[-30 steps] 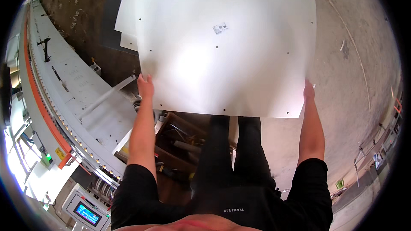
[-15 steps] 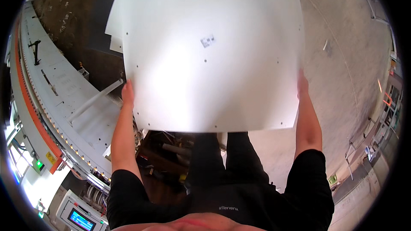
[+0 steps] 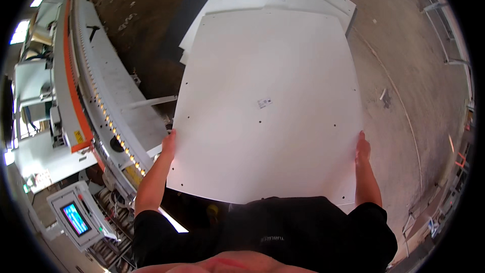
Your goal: The person repeatedly picks up white rectangular panels from a stack, places them onto a machine's conveyor belt, and then retrieves them after processing to place them onto a separate stack. The person handles the panels one at a time throughout the clip.
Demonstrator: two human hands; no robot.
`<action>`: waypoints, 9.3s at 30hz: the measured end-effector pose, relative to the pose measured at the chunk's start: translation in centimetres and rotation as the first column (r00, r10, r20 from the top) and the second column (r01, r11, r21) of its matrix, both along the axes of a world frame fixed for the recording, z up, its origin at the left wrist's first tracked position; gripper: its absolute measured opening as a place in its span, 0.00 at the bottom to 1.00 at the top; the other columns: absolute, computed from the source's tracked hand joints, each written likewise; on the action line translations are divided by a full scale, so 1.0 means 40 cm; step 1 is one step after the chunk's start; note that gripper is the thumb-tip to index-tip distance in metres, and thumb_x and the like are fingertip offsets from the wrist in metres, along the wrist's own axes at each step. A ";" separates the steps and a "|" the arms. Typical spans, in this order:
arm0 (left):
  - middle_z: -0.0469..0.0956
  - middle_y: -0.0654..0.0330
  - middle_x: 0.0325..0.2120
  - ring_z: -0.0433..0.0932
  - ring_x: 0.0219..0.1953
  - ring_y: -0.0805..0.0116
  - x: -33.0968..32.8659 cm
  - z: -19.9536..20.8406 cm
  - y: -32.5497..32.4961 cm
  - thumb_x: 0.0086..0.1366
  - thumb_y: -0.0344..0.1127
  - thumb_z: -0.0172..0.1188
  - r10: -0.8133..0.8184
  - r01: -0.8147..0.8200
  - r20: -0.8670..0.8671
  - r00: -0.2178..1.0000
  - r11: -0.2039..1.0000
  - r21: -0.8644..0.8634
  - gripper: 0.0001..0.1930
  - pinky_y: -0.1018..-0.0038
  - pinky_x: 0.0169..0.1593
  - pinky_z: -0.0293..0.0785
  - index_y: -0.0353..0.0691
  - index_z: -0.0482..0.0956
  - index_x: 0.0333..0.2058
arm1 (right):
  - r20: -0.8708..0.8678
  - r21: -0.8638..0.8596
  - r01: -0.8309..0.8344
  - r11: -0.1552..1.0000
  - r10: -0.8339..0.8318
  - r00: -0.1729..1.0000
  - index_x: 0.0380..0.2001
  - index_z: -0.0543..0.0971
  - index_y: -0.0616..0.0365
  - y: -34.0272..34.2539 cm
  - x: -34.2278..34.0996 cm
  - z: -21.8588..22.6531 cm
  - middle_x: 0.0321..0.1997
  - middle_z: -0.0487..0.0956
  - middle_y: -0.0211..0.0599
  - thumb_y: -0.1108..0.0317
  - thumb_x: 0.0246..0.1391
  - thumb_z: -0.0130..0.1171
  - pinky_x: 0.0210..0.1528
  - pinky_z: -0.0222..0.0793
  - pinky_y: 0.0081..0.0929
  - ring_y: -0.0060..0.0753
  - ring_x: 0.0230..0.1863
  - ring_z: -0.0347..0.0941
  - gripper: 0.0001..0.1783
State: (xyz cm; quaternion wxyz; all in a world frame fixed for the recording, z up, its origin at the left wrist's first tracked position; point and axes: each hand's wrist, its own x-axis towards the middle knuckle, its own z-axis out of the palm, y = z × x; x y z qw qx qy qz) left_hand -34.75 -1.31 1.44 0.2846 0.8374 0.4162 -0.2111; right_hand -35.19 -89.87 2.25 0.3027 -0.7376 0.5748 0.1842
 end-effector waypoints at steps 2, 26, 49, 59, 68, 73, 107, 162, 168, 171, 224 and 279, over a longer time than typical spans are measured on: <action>0.83 0.38 0.42 0.81 0.49 0.41 -0.008 0.052 -0.021 0.71 0.67 0.45 -0.072 0.074 -0.031 0.997 0.994 0.075 0.38 0.52 0.53 0.73 0.31 0.84 0.44 | 0.026 0.031 -0.024 0.999 0.023 0.999 0.51 0.80 0.73 -0.016 0.013 0.004 0.53 0.83 0.47 0.32 0.63 0.48 0.58 0.69 0.35 0.42 0.52 0.78 0.46; 0.82 0.53 0.29 0.79 0.35 0.62 -0.976 0.569 -0.082 0.67 0.61 0.56 0.607 -0.695 0.444 0.659 0.717 0.053 0.30 0.62 0.44 0.73 0.33 0.84 0.35 | 0.716 0.428 -0.620 0.658 0.171 0.677 0.51 0.81 0.63 0.347 0.127 -0.001 0.46 0.81 0.31 0.39 0.66 0.51 0.53 0.71 0.28 0.26 0.47 0.75 0.35; 0.51 0.54 0.76 0.44 0.78 0.52 -1.493 0.452 -0.275 0.72 0.55 0.49 -0.051 -0.052 0.155 0.987 0.802 0.595 0.36 0.50 0.77 0.36 0.45 0.58 0.73 | 0.446 0.316 -0.840 0.440 0.713 0.541 0.56 0.79 0.64 0.805 -0.154 0.288 0.55 0.81 0.38 0.43 0.61 0.64 0.58 0.71 0.35 0.32 0.56 0.76 0.35; 0.51 0.59 0.76 0.43 0.79 0.56 -1.522 0.439 -0.236 0.72 0.54 0.47 0.067 -0.153 0.161 0.985 0.778 0.609 0.34 0.53 0.78 0.35 0.49 0.59 0.73 | 0.536 0.289 -0.851 0.438 0.662 0.523 0.55 0.79 0.66 0.938 -0.251 0.365 0.54 0.82 0.38 0.48 0.62 0.65 0.56 0.71 0.32 0.29 0.54 0.76 0.31; 0.52 0.60 0.76 0.44 0.79 0.57 -1.467 0.440 -0.223 0.72 0.53 0.49 0.095 -0.186 0.184 0.978 0.793 0.580 0.34 0.54 0.78 0.35 0.50 0.60 0.73 | 0.539 0.405 -0.806 0.431 0.600 0.591 0.56 0.79 0.65 0.939 -0.194 0.336 0.53 0.81 0.37 0.47 0.63 0.64 0.55 0.72 0.33 0.29 0.53 0.75 0.31; 0.54 0.59 0.75 0.45 0.78 0.57 -1.416 0.437 -0.155 0.72 0.53 0.50 0.080 -0.191 0.209 0.975 0.783 0.592 0.33 0.54 0.78 0.36 0.50 0.61 0.72 | 0.477 0.368 -0.823 0.433 0.672 0.567 0.58 0.76 0.66 1.002 -0.133 0.356 0.55 0.80 0.39 0.45 0.62 0.64 0.56 0.72 0.35 0.32 0.54 0.75 0.35; 0.57 0.62 0.74 0.50 0.77 0.58 -0.851 0.410 0.400 0.72 0.51 0.52 0.086 -0.270 0.303 0.949 0.720 0.640 0.30 0.56 0.77 0.41 0.53 0.65 0.70 | 0.463 0.437 -0.804 0.404 0.665 0.586 0.62 0.73 0.67 1.565 0.472 0.277 0.62 0.77 0.45 0.38 0.61 0.62 0.62 0.71 0.41 0.40 0.61 0.74 0.43; 0.82 0.53 0.50 0.78 0.54 0.50 -0.387 0.010 -0.581 0.71 0.45 0.55 -0.544 0.462 -0.139 0.827 0.800 -0.382 0.17 0.59 0.58 0.74 0.43 0.82 0.51 | -0.077 -0.074 -0.278 0.958 0.272 0.959 0.60 0.73 0.73 0.535 0.227 -0.774 0.58 0.80 0.57 0.26 0.45 0.67 0.61 0.71 0.42 0.50 0.59 0.78 0.58; 0.83 0.54 0.47 0.79 0.53 0.51 -0.354 -0.013 -0.699 0.70 0.43 0.58 -0.576 0.497 -0.190 0.795 0.798 -0.341 0.15 0.59 0.56 0.75 0.44 0.83 0.49 | 0.089 0.137 -0.191 0.972 0.180 0.980 0.56 0.75 0.72 0.521 0.263 -0.748 0.53 0.82 0.54 0.24 0.44 0.67 0.59 0.71 0.39 0.49 0.57 0.79 0.57; 0.84 0.54 0.47 0.81 0.51 0.51 -0.316 -0.012 -0.737 0.70 0.43 0.59 -0.542 0.430 -0.171 0.823 0.791 -0.435 0.15 0.61 0.55 0.76 0.43 0.82 0.50 | 0.132 0.128 -0.090 0.988 0.073 0.989 0.57 0.77 0.65 0.417 0.150 -0.889 0.54 0.82 0.47 0.26 0.54 0.59 0.57 0.72 0.40 0.46 0.55 0.78 0.49; 0.81 0.58 0.29 0.78 0.31 0.66 -0.954 0.289 -0.411 0.73 0.50 0.51 0.735 -0.683 0.427 -0.527 -0.066 -0.728 0.24 0.68 0.37 0.75 0.31 0.82 0.35 | 0.318 0.815 -0.517 0.261 0.544 0.776 0.50 0.76 0.49 1.550 0.202 0.199 0.44 0.80 0.28 0.44 0.63 0.64 0.41 0.76 0.30 0.29 0.44 0.78 0.24; 0.73 0.62 0.23 0.71 0.20 0.68 -0.797 0.350 -0.118 0.76 0.55 0.51 0.834 -0.536 0.117 -0.539 -0.233 -0.811 0.21 0.72 0.23 0.67 0.42 0.77 0.36 | 0.768 0.635 -0.580 -0.511 0.502 0.398 0.71 0.65 0.56 2.464 0.067 0.354 0.75 0.65 0.37 0.48 0.68 0.56 0.78 0.45 0.40 0.34 0.78 0.55 0.36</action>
